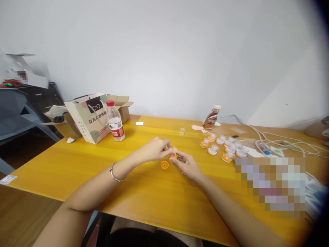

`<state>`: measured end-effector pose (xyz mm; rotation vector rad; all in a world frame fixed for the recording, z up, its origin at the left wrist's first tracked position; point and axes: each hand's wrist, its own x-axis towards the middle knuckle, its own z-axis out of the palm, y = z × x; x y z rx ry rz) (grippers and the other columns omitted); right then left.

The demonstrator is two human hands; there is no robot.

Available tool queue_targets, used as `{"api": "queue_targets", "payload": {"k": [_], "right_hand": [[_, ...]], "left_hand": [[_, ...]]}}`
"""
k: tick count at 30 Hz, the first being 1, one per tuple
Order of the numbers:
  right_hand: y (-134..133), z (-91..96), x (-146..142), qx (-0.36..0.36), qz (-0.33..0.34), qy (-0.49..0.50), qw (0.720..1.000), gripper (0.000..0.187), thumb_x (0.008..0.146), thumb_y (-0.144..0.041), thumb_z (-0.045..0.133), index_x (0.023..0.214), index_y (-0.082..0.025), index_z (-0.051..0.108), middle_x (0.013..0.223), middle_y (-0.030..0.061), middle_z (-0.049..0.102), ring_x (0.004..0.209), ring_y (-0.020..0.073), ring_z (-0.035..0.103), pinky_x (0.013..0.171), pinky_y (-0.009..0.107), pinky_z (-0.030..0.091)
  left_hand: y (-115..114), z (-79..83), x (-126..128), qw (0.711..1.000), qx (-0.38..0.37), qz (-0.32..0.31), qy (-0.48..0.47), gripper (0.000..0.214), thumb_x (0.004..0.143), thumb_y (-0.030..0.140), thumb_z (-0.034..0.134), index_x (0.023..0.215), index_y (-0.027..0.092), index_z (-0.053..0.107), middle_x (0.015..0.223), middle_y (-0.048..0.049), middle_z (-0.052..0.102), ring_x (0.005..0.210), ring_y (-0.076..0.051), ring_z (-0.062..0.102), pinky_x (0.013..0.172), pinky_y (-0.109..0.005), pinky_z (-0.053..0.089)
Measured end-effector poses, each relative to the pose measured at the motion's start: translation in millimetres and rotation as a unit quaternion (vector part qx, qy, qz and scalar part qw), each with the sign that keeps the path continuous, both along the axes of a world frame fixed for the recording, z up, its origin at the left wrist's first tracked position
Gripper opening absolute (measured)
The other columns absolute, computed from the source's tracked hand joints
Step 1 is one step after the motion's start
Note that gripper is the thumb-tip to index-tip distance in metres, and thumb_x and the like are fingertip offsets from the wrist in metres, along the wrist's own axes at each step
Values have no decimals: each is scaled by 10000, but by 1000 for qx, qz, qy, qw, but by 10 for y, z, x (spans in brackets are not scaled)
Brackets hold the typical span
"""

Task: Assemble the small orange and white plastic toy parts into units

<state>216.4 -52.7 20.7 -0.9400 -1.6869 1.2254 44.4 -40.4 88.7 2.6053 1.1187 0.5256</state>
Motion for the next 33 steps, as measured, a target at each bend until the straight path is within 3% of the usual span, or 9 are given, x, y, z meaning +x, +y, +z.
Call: {"api": "queue_targets", "payload": {"k": [4,9,14,19,23,25,28,30,33], "right_hand": [[-4,19,69,-35,54,37,997,258,690,-364,586,861,-172,597,632,-20,486,540,77,406,508,207,330],[-8,-3,67,-87,80,106,987,259,662,-390,607,779,-159,587,616,-14,472,513,74,397,483,208,320],[3,17,39,-36,64,53,996,268,704,-352,579,903,-173,586,671,-10,496,576,85,418,537,209,338],[37,2,52,-25,52,1,998,295,710,-366,563,937,-178,579,714,2,534,596,98,443,573,227,364],[53,-20,51,-11,39,6,999,325,719,-353,555,1000,-189,561,758,7,548,644,109,473,580,224,374],[54,-28,51,-12,41,5,999,332,718,-348,558,1008,-187,560,777,7,558,655,111,488,589,226,381],[57,-33,52,-14,41,-14,999,342,707,-348,568,1006,-183,564,813,15,587,704,130,522,628,242,398],[63,-38,52,-7,31,-14,999,350,703,-353,570,1013,-191,560,874,25,600,782,152,537,673,258,410],[72,-59,48,4,21,-14,1000,346,702,-364,567,1006,-198,561,920,32,604,842,172,539,726,286,421]], "left_hand": [[25,62,-11,996,-1,-83,-45,238,822,299,423,953,152,556,825,-48,607,732,-122,549,687,-241,411],[73,186,-110,969,-103,-220,-47,330,824,262,430,1151,223,430,1146,-55,489,1001,-125,482,836,-253,391],[39,126,-94,997,-34,-69,-23,363,809,402,428,1080,166,475,953,-77,581,868,-162,542,770,-303,420],[-5,119,-80,986,3,-167,24,278,847,288,375,1104,236,465,1196,-59,447,1086,-165,441,871,-298,376],[-4,87,-43,1000,24,4,20,364,819,427,391,1042,159,497,985,-103,565,907,-205,544,768,-330,423],[2,77,-37,999,11,-16,33,335,840,408,358,953,151,540,886,-87,593,843,-187,564,751,-309,426],[5,87,-64,990,13,-135,32,279,851,337,365,1053,202,503,1158,-78,478,1050,-174,470,853,-281,382],[5,83,-79,994,21,-104,29,341,828,375,403,1116,200,453,1220,-95,417,1099,-201,427,868,-306,372],[1,60,-65,999,5,-12,43,351,825,410,388,1028,145,497,1010,-117,546,955,-215,519,795,-328,405]]}}
